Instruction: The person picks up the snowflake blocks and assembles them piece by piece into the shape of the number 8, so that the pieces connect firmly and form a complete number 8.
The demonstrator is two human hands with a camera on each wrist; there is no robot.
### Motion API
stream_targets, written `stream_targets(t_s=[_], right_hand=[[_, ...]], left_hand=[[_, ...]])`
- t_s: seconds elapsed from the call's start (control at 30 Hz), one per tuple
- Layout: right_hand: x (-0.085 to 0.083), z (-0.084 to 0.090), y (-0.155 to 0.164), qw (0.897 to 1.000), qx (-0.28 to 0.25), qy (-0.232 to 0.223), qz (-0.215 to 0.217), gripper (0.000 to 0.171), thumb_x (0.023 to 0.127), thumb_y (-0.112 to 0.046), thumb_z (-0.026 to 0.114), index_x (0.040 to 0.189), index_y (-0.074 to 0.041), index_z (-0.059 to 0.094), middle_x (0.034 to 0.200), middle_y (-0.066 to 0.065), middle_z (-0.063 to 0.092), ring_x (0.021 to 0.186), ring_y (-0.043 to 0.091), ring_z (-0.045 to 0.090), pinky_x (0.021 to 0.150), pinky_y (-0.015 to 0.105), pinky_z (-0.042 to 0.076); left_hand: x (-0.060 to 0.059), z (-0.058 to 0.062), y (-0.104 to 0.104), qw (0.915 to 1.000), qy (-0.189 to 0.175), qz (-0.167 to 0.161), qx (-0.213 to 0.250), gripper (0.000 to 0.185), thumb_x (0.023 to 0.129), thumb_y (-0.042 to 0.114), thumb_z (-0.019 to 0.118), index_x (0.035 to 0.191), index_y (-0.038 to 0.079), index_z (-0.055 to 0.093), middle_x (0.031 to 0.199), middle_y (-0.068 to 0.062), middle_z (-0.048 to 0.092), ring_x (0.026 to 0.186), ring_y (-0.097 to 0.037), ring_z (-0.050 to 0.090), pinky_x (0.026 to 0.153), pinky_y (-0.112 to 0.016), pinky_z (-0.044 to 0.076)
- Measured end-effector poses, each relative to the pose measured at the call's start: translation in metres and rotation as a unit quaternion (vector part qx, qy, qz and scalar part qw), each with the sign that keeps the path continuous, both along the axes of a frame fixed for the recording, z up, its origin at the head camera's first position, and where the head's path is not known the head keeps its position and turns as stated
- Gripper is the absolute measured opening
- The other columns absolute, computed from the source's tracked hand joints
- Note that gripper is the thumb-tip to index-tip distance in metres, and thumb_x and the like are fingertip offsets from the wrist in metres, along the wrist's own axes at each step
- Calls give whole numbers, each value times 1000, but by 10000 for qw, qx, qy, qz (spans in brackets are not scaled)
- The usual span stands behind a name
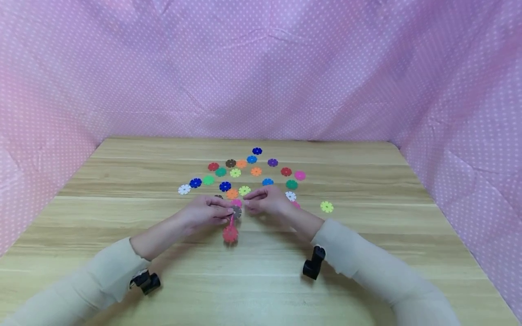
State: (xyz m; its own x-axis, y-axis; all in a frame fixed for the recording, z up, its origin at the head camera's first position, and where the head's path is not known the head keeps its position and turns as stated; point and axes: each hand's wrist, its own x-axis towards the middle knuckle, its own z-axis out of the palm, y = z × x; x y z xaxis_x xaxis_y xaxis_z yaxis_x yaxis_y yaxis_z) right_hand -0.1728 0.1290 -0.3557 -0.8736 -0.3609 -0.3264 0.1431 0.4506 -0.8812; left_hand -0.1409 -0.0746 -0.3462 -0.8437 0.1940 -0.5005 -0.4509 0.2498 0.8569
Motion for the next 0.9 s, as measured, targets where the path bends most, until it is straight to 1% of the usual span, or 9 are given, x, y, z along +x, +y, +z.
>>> stream_targets(t_s=[0.07,0.13,0.2,0.3,0.47,0.6,0.67,0.8,0.9], right_hand=[[-6,1,-4,9987,315,351,197,30,86,-17,72,114,-6,69,107,12,73,87,17,72,79,28,59],[-12,-1,-9,9942,664,727,432,29,84,-17,73,112,-7,70,105,10,74,85,14,70,77,25,58],[-16,-2,-13,9868,988,1091,671,28,82,-16,75,109,-7,71,101,9,74,83,12,68,75,23,57],[-18,-5,-20,9745,1349,1536,924,27,79,-14,78,104,-7,72,95,7,74,79,11,66,72,22,56],[-14,-5,-31,9637,1679,1856,929,27,75,-17,82,99,-8,72,86,3,70,75,11,61,68,20,54],[-12,-6,-39,9551,1899,2089,902,24,74,-17,82,94,-9,72,82,2,68,73,11,59,65,19,52],[-13,-6,-40,9544,1909,2123,870,22,74,-16,83,92,-8,72,81,3,68,73,11,59,65,19,53],[-13,-7,-38,9643,1686,1935,655,24,68,-13,86,87,-9,71,80,3,69,72,11,61,66,19,55],[-13,-7,-34,9719,1408,1826,476,22,67,-10,86,83,-9,70,79,3,69,71,11,62,65,21,55]], left_hand=[[-2,3,-4,10000,82,-14,-15,22,91,2,62,111,-2,67,112,-17,70,80,-10,67,79,-24,59],[-3,5,-8,9998,176,-77,-58,24,91,1,61,113,-3,66,116,-19,68,81,-10,67,80,-24,59],[-3,6,-13,9994,294,-120,-140,24,91,0,61,114,-4,66,118,-20,66,83,-10,67,81,-25,59],[-3,5,-20,9992,328,-94,-229,24,91,0,60,114,-4,66,118,-20,66,84,-10,67,81,-25,59],[-3,2,-31,9994,308,53,-170,26,91,-1,60,116,-6,64,114,-19,67,80,-8,66,79,-22,59],[-2,1,-36,9993,260,159,-193,26,91,1,60,116,-5,63,108,-14,67,77,-7,64,78,-21,59],[-3,2,-37,9993,257,147,-246,26,92,3,61,116,-4,63,107,-13,68,78,-7,64,79,-22,59],[-3,2,-36,9986,307,114,-410,25,92,6,61,116,-3,64,105,-11,68,80,-8,65,80,-23,59],[-4,2,-35,9983,326,126,-457,25,92,7,62,115,-3,64,103,-11,69,79,-8,65,78,-23,59]])
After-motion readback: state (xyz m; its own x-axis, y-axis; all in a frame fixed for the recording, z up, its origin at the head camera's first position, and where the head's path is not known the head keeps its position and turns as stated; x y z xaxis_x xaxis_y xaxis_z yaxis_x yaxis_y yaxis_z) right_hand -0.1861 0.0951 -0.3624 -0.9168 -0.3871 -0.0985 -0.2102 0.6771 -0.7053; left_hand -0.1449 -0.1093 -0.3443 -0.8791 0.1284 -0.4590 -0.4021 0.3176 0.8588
